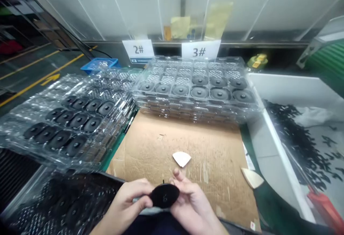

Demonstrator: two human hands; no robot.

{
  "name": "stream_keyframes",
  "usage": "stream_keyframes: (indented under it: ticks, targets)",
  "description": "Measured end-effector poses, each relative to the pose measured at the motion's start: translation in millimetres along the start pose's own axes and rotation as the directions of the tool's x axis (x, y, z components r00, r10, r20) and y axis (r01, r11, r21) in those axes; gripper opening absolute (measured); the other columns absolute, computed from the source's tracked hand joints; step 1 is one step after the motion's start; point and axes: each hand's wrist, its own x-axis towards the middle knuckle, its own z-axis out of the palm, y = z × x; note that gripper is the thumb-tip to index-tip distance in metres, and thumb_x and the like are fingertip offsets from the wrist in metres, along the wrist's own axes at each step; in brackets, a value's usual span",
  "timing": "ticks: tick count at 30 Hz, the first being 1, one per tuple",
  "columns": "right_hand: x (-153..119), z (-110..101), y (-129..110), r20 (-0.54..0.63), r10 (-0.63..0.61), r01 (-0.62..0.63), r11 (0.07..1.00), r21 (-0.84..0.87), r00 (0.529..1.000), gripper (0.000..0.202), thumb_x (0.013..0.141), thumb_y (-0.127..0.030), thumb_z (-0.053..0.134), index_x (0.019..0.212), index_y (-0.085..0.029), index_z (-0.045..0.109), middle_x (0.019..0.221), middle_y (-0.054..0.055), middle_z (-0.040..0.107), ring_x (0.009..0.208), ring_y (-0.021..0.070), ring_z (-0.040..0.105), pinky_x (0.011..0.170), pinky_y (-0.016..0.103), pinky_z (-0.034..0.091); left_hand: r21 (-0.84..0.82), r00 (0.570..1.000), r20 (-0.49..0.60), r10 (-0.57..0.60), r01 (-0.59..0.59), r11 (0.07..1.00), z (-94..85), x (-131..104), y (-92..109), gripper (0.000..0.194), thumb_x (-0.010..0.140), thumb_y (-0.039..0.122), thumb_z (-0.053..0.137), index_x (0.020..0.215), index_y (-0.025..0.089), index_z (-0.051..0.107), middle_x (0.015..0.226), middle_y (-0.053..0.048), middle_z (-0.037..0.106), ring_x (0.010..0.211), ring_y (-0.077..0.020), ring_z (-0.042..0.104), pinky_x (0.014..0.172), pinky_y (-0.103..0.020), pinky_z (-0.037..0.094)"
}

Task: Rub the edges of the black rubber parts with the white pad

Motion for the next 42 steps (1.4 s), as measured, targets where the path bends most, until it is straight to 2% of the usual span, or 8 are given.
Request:
stream_keyframes:
  ticks: [5, 9, 14, 23, 28, 34, 39, 42]
  targets:
    - [48, -17, -17, 0.044, -0.214, 0.205, 0.831, -0.517, 0.976, 0.015, 0.079, -0.03, 0.054, 0.084, -0.02, 0.063, 0.076, 0.003, 0.055, 0.06, 0.0124, 0.046, 0.058, 0.025, 0.039, -0.049, 0.984, -0.052, -0.17, 0.167, 0.985, -9.4, 5, -2, 0.028, 0.078, 0.039, 0.054, 0.07, 0.017, 0.07, 0.07, -0.004, 0.07, 0.067, -0.0146, 0.06, 0.063, -0.023, 0.043]
    - [104, -42, -34, 0.153, -0.385, 0.391, 0.677, -0.624, 0.91, 0.014, 0.075, -0.023, 0.055, 0.083, -0.023, 0.067, 0.09, 0.005, 0.058, 0.088, 0.0201, 0.048, 0.08, 0.031, 0.035, -0.013, 0.985, -0.05, -0.166, 0.166, 0.986, -21.4, 14, 1, 0.017, 0.075, 0.031, 0.06, 0.076, 0.018, 0.072, 0.08, -0.004, 0.074, 0.074, -0.0151, 0.065, 0.07, -0.023, 0.045]
    - [144, -63, -30, 0.238, -0.426, 0.464, 0.575, -0.674, 0.873, 0.019, 0.076, -0.017, 0.047, 0.073, -0.021, 0.065, 0.082, 0.005, 0.06, 0.082, 0.0207, 0.054, 0.075, 0.031, 0.039, 0.146, 0.987, -0.147, -0.072, 0.093, 0.985, -58.7, 50, 22, 0.009, 0.071, 0.026, 0.065, 0.075, 0.022, 0.072, 0.077, -0.002, 0.074, 0.073, -0.0156, 0.067, 0.069, -0.025, 0.051]
    - [150, -66, -37, 0.189, -0.434, 0.414, 0.51, -0.754, 0.881, 0.029, 0.075, -0.007, 0.042, 0.076, -0.021, 0.067, 0.078, 0.003, 0.063, 0.078, 0.0173, 0.06, 0.072, 0.026, 0.045, 0.613, 0.924, -0.251, 0.29, -0.08, 0.786, -128.7, 258, 80, 0.024, 0.079, 0.038, 0.053, 0.081, 0.019, 0.067, 0.112, -0.007, 0.064, 0.103, -0.0208, 0.057, 0.096, -0.04, 0.039]
    - [150, -64, -36, 0.15, -0.429, 0.367, 0.483, -0.795, 0.891, 0.033, 0.074, -0.003, 0.041, 0.077, -0.022, 0.068, 0.08, 0.002, 0.064, 0.076, 0.0152, 0.061, 0.07, 0.023, 0.044, 0.704, 0.964, -0.087, 0.253, -0.12, 0.7, -113.4, 348, 64, 0.026, 0.083, 0.033, 0.049, 0.1, 0.016, 0.058, 0.109, -0.007, 0.06, 0.097, -0.0194, 0.057, 0.085, -0.043, 0.045]
    - [151, -66, -34, 0.151, -0.402, 0.34, 0.457, -0.822, 0.903, 0.034, 0.073, -0.003, 0.042, 0.082, -0.023, 0.068, 0.084, 0.0, 0.065, 0.08, 0.0137, 0.061, 0.07, 0.021, 0.043, 0.778, 0.949, -0.089, 0.304, -0.124, 0.616, -96.3, 358, 47, 0.028, 0.083, 0.031, 0.049, 0.107, 0.017, 0.054, 0.119, -0.009, 0.053, 0.107, -0.0227, 0.051, 0.09, -0.048, 0.041]
    - [152, -66, -34, 0.162, -0.38, 0.328, 0.425, -0.844, 0.91, 0.03, 0.075, -0.005, 0.046, 0.085, -0.023, 0.068, 0.087, 0.0, 0.064, 0.081, 0.0143, 0.061, 0.069, 0.022, 0.045, 0.758, 0.92, -0.021, 0.391, -0.241, 0.607, -61.9, 358, 87, 0.033, 0.083, 0.035, 0.046, 0.106, 0.014, 0.056, 0.127, -0.015, 0.048, 0.124, -0.0303, 0.035, 0.103, -0.051, 0.024]
    - [154, -61, -37, 0.18, -0.351, 0.324, 0.412, -0.852, 0.919, 0.019, 0.081, -0.011, 0.049, 0.085, -0.02, 0.066, 0.086, 0.001, 0.064, 0.079, 0.014, 0.06, 0.071, 0.027, 0.047, 0.659, 0.901, 0.126, 0.415, -0.389, 0.644, -13.7, 356, 130, 0.033, 0.084, 0.038, 0.042, 0.11, 0.021, 0.054, 0.112, -0.007, 0.062, 0.104, -0.0226, 0.055, 0.093, -0.042, 0.041]
